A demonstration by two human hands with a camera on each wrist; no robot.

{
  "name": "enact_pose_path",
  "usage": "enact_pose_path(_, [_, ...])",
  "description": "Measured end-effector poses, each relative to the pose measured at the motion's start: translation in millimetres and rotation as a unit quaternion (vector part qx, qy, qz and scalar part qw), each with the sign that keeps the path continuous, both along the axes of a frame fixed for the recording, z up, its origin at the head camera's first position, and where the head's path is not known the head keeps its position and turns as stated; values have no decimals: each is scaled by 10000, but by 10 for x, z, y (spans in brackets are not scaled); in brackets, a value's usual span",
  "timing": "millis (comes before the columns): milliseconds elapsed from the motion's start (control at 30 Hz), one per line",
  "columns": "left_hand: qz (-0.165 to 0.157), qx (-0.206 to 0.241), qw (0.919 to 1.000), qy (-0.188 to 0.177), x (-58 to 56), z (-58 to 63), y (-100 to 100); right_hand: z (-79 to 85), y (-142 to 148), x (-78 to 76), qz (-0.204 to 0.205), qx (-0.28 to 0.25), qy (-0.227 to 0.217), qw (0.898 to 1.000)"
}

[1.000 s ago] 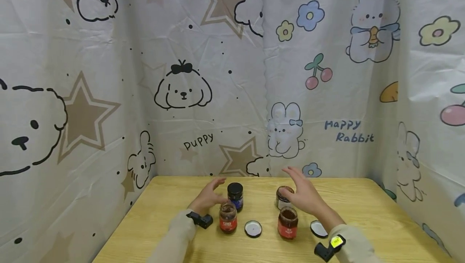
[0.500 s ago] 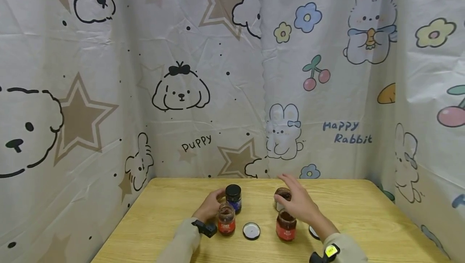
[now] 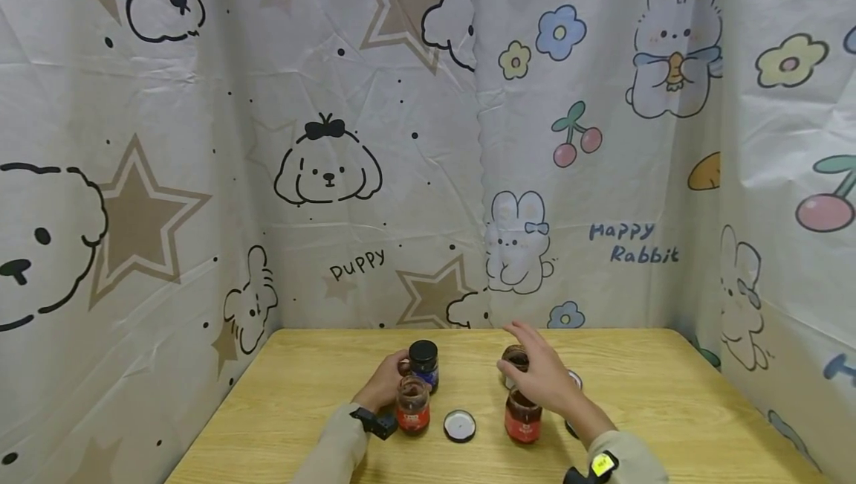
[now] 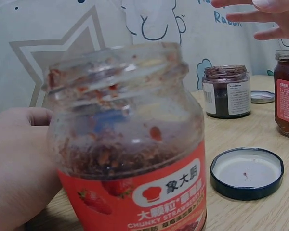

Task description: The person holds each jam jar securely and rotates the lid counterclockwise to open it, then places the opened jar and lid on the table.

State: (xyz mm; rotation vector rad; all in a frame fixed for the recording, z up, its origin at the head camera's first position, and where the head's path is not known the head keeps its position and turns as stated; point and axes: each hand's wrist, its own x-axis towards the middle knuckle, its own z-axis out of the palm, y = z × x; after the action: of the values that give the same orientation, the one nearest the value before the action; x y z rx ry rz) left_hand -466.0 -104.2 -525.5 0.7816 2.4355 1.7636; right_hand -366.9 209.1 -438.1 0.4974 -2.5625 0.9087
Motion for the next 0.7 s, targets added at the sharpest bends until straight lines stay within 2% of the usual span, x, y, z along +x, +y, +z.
enact_pose_path(167, [99,-77,9998,148,3,20,-2,-1,0,-1,-8,-25,64,10000])
enact_pose_path(467, [339,13,9994,23,17,6,-14,-17,28,-14,-80,-78,-112,9999])
enact_pose_path(700, [457,178,9988,36,-21,11,-74,7,20,-11,-34,-70,-108,9999])
